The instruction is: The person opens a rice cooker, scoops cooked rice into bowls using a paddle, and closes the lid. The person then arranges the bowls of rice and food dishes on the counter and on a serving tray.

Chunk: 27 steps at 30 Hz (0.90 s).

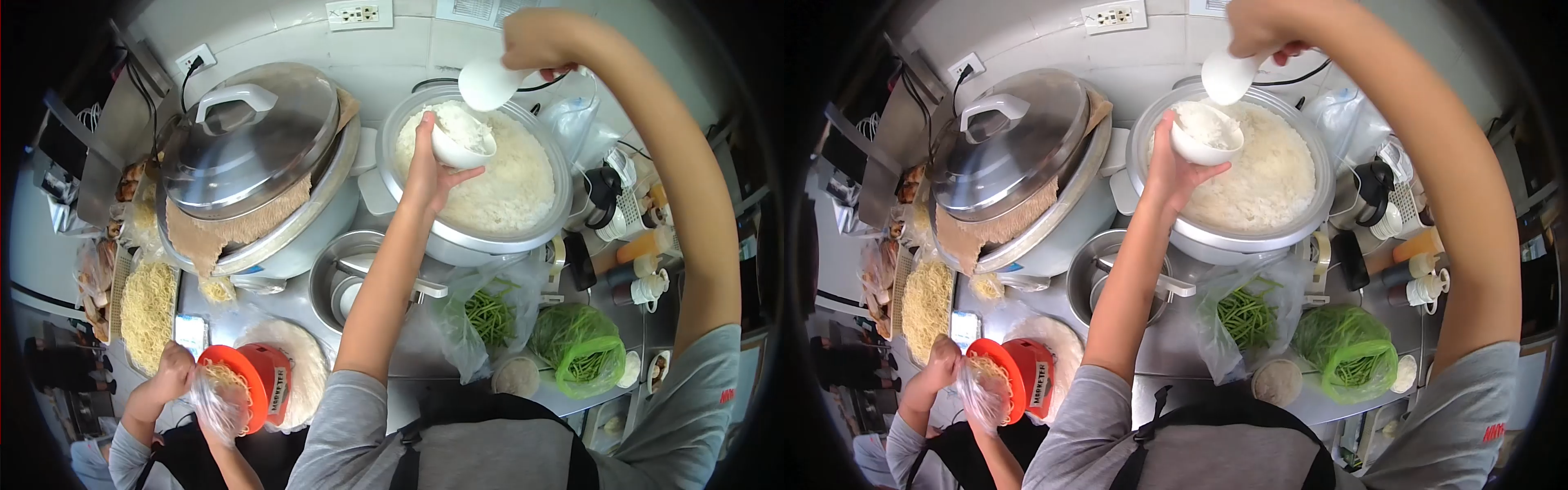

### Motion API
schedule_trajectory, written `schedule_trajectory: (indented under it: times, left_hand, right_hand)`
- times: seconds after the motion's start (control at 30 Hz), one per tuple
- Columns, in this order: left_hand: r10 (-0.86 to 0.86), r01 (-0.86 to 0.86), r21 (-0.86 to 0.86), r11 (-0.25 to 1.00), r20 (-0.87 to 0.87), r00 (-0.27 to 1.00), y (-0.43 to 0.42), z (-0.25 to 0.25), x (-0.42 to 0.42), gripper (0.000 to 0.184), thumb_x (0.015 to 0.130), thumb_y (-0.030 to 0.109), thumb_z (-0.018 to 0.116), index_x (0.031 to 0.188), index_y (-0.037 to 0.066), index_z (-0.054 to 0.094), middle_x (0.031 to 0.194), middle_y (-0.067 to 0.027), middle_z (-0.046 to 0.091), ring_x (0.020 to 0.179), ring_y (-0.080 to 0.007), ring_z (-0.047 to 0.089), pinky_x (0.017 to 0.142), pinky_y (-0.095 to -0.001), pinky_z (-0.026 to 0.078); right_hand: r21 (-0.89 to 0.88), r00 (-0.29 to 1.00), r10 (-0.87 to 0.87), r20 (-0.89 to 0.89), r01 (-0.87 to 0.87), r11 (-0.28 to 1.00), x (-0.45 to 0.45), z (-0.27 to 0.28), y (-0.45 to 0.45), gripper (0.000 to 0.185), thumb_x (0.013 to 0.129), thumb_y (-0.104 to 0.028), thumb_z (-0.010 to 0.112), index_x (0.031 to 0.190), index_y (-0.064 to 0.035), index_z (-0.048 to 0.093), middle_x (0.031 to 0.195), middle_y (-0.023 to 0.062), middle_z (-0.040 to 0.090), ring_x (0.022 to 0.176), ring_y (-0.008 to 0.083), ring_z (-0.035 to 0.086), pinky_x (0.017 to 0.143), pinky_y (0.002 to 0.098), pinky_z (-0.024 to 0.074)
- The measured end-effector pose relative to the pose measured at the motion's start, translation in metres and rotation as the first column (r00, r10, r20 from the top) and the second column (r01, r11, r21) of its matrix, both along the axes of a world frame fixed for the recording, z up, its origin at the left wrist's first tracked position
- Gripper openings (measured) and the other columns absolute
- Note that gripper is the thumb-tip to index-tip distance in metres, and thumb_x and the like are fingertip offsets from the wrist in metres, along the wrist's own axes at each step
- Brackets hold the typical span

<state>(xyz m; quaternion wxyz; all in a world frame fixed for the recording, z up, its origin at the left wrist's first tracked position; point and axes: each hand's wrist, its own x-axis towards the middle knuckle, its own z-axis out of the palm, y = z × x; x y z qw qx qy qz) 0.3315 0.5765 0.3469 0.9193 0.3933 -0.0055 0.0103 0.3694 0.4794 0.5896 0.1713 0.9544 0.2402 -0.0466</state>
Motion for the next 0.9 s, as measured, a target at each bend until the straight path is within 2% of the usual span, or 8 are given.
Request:
schedule_trajectory:
  times: [0.23, 0.27, 0.37, 0.43, 0.63, 0.7, 0.8, 0.9]
  left_hand:
    - [0.093, -0.093, 0.018, 0.995, 0.0, 0.996, -0.001, 0.005, -0.004, 0.075, 0.088, 0.063, 0.046, 0.137, 0.008, 0.035, 0.133, -0.016, 0.049, 0.118, -0.0313, 0.053, 0.086, -0.049, 0.053]
    - [0.085, -0.086, 0.039, 0.996, 0.022, 0.996, -0.003, 0.004, -0.003, 0.075, 0.087, 0.062, 0.047, 0.137, 0.008, 0.036, 0.133, -0.0144, 0.049, 0.119, -0.0313, 0.053, 0.086, -0.0501, 0.053]
    - [0.014, -0.012, 0.083, 0.996, -0.021, 1.0, -0.006, 0.004, -0.002, 0.063, 0.092, 0.057, 0.043, 0.135, 0.01, 0.043, 0.131, -0.0101, 0.054, 0.119, -0.0283, 0.054, 0.087, -0.0507, 0.052]
    - [-0.011, 0.011, 0.062, 0.998, 0.011, 1.0, -0.003, 0.004, -0.004, 0.063, 0.091, 0.056, 0.044, 0.135, 0.011, 0.042, 0.131, -0.0107, 0.053, 0.119, -0.0284, 0.055, 0.086, -0.05, 0.054]
    - [-0.009, 0.009, 0.007, 1.0, 0.008, 1.0, -0.001, 0.004, -0.006, 0.068, 0.089, 0.059, 0.045, 0.137, 0.01, 0.038, 0.132, -0.0141, 0.052, 0.12, -0.0312, 0.053, 0.086, -0.0521, 0.053]
    - [0.013, -0.013, -0.003, 1.0, -0.014, 1.0, -0.003, 0.006, -0.005, 0.068, 0.09, 0.059, 0.044, 0.137, 0.01, 0.038, 0.131, -0.0141, 0.052, 0.119, -0.0317, 0.053, 0.085, -0.0518, 0.053]
    - [-0.005, 0.005, -0.014, 1.0, -0.022, 1.0, -0.003, 0.006, -0.006, 0.07, 0.089, 0.062, 0.04, 0.136, 0.009, 0.04, 0.13, -0.0148, 0.053, 0.115, -0.032, 0.056, 0.083, -0.0492, 0.054]
    - [-0.035, 0.035, -0.021, 0.999, -0.04, 0.999, 0.002, 0.0, 0.001, 0.072, 0.089, 0.064, 0.038, 0.134, 0.008, 0.041, 0.127, -0.0161, 0.054, 0.112, -0.0314, 0.058, 0.08, -0.0472, 0.055]
  right_hand:
    - [0.37, 0.923, 0.385, -0.002, -0.357, 0.858, 0.019, -0.048, -0.053, 0.022, 0.079, -0.018, 0.051, 0.068, -0.0014, 0.061, 0.059, 0.0096, 0.06, 0.05, 0.0184, 0.057, 0.05, 0.0341, 0.0471]
    - [0.199, 0.901, 0.432, 0.041, -0.431, 0.88, 0.024, -0.066, -0.051, 0.021, 0.078, -0.019, 0.054, 0.072, -0.0017, 0.065, 0.064, 0.0137, 0.063, 0.058, 0.0274, 0.061, 0.058, 0.04, 0.0494]
    - [0.222, 0.91, 0.405, 0.089, -0.415, 0.883, 0.029, -0.097, -0.054, 0.021, 0.076, -0.02, 0.054, 0.079, -0.0059, 0.069, 0.074, 0.0194, 0.065, 0.071, 0.0367, 0.063, 0.066, 0.0466, 0.0491]
    - [0.257, 0.948, 0.285, -0.142, -0.243, 0.935, 0.025, -0.071, -0.062, 0.024, 0.077, -0.023, 0.052, 0.079, -0.0062, 0.069, 0.064, 0.0106, 0.064, 0.063, 0.0263, 0.062, 0.063, 0.0403, 0.0502]
    - [0.598, 0.909, 0.408, -0.083, -0.282, 0.75, 0.025, -0.032, -0.107, 0.028, 0.084, -0.024, 0.06, 0.107, -0.0112, 0.072, 0.067, 0.0075, 0.066, 0.057, 0.0156, 0.062, 0.057, 0.0312, 0.05]
    - [0.493, 0.902, 0.402, -0.158, -0.281, 0.824, 0.021, -0.035, -0.102, 0.028, 0.085, -0.022, 0.063, 0.11, -0.0119, 0.071, 0.075, 0.0118, 0.069, 0.065, 0.0216, 0.065, 0.062, 0.0334, 0.0514]
    - [0.537, 0.86, 0.507, 0.065, -0.458, 0.708, 0.026, -0.095, -0.098, 0.028, 0.082, -0.022, 0.063, 0.108, -0.0134, 0.071, 0.085, 0.0162, 0.069, 0.08, 0.0288, 0.067, 0.072, 0.0387, 0.0519]
    - [0.461, 0.946, 0.325, 0.008, -0.292, 0.838, 0.005, -0.108, -0.085, 0.028, 0.084, -0.023, 0.063, 0.108, -0.0124, 0.07, 0.092, 0.0195, 0.068, 0.087, 0.0333, 0.065, 0.078, 0.0413, 0.0503]
